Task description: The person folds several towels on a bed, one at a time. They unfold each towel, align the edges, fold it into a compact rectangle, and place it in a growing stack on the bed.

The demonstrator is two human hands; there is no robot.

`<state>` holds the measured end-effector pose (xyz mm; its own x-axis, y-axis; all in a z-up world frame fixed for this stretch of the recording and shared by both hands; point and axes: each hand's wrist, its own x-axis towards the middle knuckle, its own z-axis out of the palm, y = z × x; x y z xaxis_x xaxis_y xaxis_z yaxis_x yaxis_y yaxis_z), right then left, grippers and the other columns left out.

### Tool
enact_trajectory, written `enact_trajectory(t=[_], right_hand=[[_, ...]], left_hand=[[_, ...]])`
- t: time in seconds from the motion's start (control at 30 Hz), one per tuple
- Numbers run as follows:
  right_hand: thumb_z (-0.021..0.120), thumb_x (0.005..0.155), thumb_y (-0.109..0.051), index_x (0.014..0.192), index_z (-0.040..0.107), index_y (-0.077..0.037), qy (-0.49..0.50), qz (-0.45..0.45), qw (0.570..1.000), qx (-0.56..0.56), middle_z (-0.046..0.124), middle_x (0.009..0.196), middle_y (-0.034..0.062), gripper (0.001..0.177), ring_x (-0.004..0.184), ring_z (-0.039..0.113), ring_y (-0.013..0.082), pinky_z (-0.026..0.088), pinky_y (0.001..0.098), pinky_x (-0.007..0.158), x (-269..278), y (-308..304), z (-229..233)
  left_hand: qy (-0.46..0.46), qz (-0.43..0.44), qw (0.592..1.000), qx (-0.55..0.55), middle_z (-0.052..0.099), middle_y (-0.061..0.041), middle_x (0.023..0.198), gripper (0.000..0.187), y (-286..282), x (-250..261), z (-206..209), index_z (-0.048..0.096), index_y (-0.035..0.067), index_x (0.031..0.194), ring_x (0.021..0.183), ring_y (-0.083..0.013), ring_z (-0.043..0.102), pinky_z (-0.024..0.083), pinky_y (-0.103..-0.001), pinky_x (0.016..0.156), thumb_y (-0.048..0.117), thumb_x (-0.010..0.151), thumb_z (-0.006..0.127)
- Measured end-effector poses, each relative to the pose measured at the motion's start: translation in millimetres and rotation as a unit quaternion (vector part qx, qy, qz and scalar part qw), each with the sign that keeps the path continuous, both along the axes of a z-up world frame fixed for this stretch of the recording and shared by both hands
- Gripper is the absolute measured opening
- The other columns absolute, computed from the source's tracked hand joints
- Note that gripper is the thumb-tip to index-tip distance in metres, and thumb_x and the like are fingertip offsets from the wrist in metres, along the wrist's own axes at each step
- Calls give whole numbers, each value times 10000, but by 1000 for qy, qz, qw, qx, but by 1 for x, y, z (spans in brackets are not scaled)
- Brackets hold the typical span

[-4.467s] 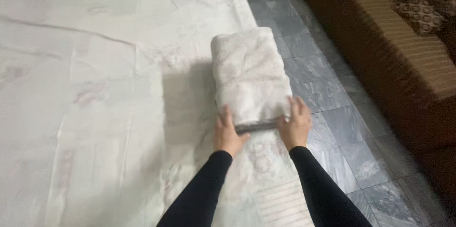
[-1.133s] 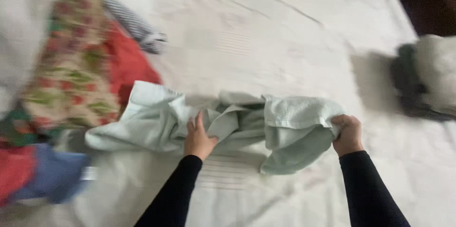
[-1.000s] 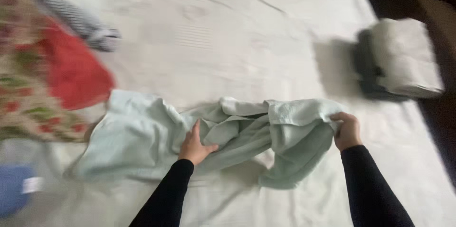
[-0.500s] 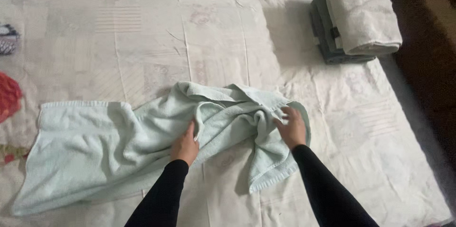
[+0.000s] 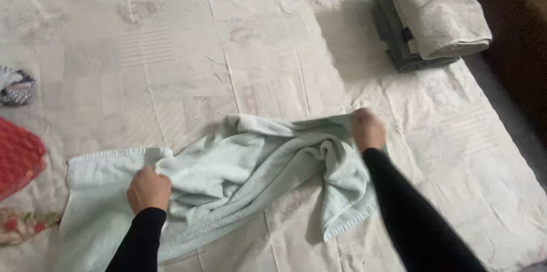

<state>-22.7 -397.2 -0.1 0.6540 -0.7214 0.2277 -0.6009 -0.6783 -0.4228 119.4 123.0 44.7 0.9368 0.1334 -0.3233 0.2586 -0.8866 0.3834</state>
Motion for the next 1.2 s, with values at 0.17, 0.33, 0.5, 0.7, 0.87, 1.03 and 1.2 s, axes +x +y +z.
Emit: enact_trajectory(t=[0.17, 0.33, 0.5, 0.7, 0.87, 1.03, 1.2], right_hand=[[670, 954, -149, 1099, 653, -50, -167, -11, 957, 235, 704, 998, 103, 176, 811, 730, 253, 603, 395, 676, -23, -31, 56], [720, 964, -90, 1112, 644, -23, -217, 119, 954, 166, 726, 985, 101, 180, 921, 712, 160, 565, 310, 772, -12, -53, 77], [759, 949, -118, 1123, 673, -22, -173, 140, 961, 162, 763, 1003, 118, 217, 888, 718, 195, 574, 306, 797, -15, -110, 57], [755, 856, -166, 1526, 325, -28, -113, 262, 938, 199, 435, 1537, 232, 808, 1288, 530, 387, 532, 470, 945, -28, -149, -14], [533, 840, 68, 1289, 667, -119, 56, 513, 855, 48, 604, 1476, 146, 504, 1417, 552, 331, 429, 460, 1193, -143, -83, -55], [801, 646, -253, 1128, 688, -36, 130, 648, 749, 32, 624, 1312, 255, 541, 1306, 506, 445, 333, 588, 1104, -184, -90, -57], [673, 944, -151, 1222, 686, -91, 54, 526, 842, 103, 712, 1208, 137, 284, 1117, 671, 313, 561, 440, 967, -147, -124, -76]], left_hand=[[-135, -233, 958, 97, 376, -173, 1594, 604, -82, -25, -4, 447, 46, 1464, 1487, -319, 351, 276, -497, 1231, 175, 901, 623], [-330, -395, 856, 39, 411, -113, 1606, 757, -212, -66, -1, 479, 208, 1506, 1473, -320, 277, 134, -704, 1105, 72, 773, 611], [-178, -391, 897, 105, 676, -14, 1244, 268, -263, -59, 5, 654, 191, 1238, 1311, -224, 533, 249, -701, 1191, 183, 984, 570], [-237, -223, 939, -107, 715, -207, 798, 316, -261, -57, 36, 716, 26, 1176, 712, -373, 707, 552, -467, 672, 186, 926, 610], [-168, -164, 965, -121, 756, -179, 861, 332, -240, -65, 73, 729, 43, 1179, 729, -282, 745, 566, -394, 678, 253, 945, 622], [43, -186, 981, -39, 806, -86, 981, 415, -204, -74, 75, 756, 223, 1248, 838, -229, 766, 578, -355, 766, 337, 850, 723], [264, -282, 911, 146, 792, -98, 1045, 353, -154, -55, 28, 794, 139, 1088, 899, -213, 741, 574, -366, 850, 289, 769, 780]])
